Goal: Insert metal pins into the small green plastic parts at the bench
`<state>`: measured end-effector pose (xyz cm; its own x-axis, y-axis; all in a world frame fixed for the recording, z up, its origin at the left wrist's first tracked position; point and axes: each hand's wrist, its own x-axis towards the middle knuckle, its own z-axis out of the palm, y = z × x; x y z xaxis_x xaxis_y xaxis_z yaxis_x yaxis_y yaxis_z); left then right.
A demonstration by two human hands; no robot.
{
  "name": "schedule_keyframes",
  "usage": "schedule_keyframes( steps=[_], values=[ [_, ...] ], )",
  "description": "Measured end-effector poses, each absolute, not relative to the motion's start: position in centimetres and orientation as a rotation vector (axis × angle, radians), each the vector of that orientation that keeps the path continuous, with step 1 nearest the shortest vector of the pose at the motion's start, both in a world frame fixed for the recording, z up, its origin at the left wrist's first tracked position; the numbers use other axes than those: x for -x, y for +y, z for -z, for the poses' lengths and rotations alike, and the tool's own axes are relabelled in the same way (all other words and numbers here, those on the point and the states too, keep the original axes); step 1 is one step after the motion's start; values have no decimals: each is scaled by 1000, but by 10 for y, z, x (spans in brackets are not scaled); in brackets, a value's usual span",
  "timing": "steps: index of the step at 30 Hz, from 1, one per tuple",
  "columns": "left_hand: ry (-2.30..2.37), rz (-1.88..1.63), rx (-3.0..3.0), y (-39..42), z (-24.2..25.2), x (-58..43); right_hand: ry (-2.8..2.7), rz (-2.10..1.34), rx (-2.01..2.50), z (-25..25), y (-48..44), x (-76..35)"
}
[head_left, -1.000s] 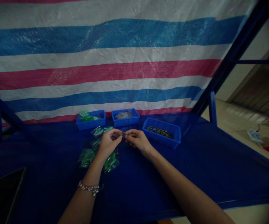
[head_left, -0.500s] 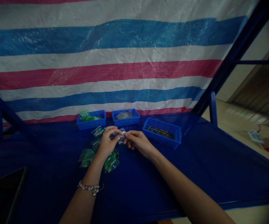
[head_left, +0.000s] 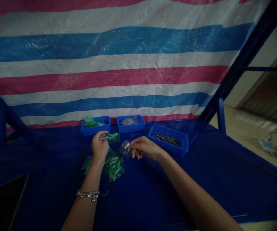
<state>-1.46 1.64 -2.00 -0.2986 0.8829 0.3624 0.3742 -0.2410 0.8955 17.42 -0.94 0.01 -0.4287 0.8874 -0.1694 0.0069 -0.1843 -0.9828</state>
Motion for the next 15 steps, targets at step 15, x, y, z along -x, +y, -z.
schedule_keyframes(
  steps=[15],
  values=[
    [2193, -845, -1842, 14, 19, 27, -1055, -1505, 1041, 15, -12, -184]
  ],
)
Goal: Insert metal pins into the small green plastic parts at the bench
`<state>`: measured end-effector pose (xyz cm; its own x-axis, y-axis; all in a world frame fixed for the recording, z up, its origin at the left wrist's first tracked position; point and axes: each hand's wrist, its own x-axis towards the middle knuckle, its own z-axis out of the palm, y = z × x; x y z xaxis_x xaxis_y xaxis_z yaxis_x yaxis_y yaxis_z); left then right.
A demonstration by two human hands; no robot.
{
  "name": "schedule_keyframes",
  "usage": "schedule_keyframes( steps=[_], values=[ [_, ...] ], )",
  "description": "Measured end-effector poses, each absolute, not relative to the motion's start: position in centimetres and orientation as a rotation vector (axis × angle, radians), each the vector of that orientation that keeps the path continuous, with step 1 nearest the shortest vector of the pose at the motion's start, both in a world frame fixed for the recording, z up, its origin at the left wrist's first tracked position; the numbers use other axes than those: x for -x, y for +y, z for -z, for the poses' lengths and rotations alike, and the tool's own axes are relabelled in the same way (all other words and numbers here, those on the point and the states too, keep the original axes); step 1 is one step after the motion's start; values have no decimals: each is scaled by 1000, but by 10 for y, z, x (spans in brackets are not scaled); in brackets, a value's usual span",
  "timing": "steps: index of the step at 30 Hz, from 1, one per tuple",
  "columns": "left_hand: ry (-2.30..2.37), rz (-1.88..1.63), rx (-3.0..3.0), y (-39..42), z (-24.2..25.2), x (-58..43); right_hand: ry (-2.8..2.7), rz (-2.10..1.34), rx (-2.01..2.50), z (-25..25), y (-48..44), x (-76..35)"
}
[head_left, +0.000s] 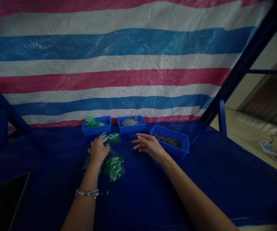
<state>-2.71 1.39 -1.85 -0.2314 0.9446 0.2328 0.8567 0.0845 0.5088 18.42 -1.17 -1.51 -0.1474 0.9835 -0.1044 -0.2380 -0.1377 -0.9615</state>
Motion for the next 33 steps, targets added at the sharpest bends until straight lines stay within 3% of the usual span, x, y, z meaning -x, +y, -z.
schedule_keyframes(
  steps=[6, 12, 16, 25, 33],
  values=[
    [2263, -497, -1921, 11, 15, 25, -1090, -1434, 1109, 18, -13, -178],
    [2291, -377, -2052, 8, 20, 23, -1176, -1398, 1133, 20, -12, -175],
    [2224, -437, -2060, 7, 16, 24, -1363, -1278, 1188, 23, -10, -176],
    [2222, -489, -2038, 7, 11, 26, -2180, -649, 1239, 26, -28, -158],
    [2241, -564, -2041, 4, 9, 18, -2267, -493, 1416, 27, -37, -147]
  ],
)
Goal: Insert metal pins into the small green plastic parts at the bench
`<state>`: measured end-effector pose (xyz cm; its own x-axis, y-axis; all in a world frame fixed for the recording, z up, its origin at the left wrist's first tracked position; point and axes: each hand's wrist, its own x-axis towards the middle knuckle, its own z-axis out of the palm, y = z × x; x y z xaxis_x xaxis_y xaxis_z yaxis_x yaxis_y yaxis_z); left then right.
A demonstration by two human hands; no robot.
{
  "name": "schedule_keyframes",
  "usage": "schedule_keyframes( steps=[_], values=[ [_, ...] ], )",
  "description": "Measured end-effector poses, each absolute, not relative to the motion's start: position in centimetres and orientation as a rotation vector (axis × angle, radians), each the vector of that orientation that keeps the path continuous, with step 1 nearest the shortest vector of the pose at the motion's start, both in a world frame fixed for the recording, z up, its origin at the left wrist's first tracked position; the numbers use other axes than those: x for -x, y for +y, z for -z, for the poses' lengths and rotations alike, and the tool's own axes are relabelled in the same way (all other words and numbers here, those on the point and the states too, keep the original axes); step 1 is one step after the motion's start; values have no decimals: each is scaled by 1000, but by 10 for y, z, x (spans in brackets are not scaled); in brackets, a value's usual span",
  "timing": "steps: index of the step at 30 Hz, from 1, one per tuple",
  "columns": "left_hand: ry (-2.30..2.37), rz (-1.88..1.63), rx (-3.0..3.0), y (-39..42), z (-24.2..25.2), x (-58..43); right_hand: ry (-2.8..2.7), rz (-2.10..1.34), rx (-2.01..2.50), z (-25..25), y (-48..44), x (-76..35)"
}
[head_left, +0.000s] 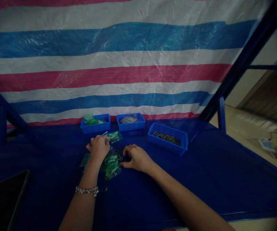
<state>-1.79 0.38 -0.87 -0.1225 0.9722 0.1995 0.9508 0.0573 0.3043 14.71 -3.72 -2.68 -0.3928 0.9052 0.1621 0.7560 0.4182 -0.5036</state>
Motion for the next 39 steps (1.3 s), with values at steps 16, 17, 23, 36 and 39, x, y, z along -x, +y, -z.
schedule_keyframes(
  steps=[16, 17, 23, 36, 39],
  values=[
    [1979, -754, -2117, -5, 3, -6, -2275, -585, 1290, 33, -36, -140],
    [1952, -756, -2126, -5, 3, -7, -2263, -598, 1289, 32, -35, -140],
    [1922, -763, -2102, -5, -1, -8, -2207, -524, 1424, 31, -31, -150],
    [1555, -652, -2335, -1, 6, -5, -2094, -487, 1471, 39, -14, -170],
    [1441, -603, -2383, 0, 9, -5, -2028, -460, 1450, 34, -14, -172]
  ],
)
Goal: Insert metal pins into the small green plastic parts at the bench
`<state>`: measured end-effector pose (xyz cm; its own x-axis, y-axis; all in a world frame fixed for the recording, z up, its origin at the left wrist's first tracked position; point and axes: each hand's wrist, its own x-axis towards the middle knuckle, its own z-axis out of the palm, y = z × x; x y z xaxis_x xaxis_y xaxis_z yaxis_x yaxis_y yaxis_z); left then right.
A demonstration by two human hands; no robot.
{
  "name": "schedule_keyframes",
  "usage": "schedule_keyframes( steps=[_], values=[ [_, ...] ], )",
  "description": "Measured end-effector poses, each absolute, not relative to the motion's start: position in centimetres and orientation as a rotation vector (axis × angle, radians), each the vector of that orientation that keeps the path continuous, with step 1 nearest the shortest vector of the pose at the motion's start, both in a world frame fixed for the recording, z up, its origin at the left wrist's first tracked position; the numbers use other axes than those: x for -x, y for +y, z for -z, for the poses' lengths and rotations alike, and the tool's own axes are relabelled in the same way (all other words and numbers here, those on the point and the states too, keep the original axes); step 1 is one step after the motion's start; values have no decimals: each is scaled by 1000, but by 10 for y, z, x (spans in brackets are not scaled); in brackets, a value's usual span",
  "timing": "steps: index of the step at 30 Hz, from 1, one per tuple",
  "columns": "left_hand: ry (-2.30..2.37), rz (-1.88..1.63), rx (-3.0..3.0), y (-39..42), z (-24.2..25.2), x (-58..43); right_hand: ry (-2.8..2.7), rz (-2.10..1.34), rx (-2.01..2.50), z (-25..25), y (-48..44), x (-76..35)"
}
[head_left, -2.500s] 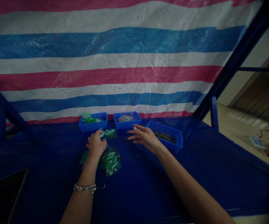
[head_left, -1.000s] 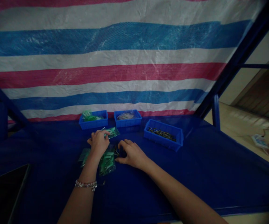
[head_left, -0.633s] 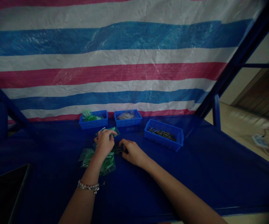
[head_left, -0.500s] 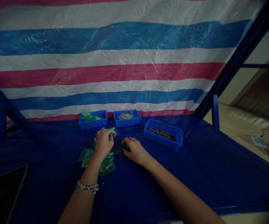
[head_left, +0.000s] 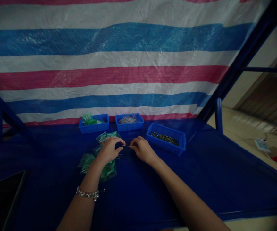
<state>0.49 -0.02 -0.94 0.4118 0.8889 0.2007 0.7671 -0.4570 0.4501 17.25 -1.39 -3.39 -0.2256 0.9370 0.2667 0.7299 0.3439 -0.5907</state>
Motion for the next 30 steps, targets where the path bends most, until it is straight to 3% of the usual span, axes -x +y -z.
schedule_keyframes(
  steps=[30],
  values=[
    [1457, -1050, -2350, -1, 3, -7, -1964, -373, 1343, 25, -18, -169]
  ],
)
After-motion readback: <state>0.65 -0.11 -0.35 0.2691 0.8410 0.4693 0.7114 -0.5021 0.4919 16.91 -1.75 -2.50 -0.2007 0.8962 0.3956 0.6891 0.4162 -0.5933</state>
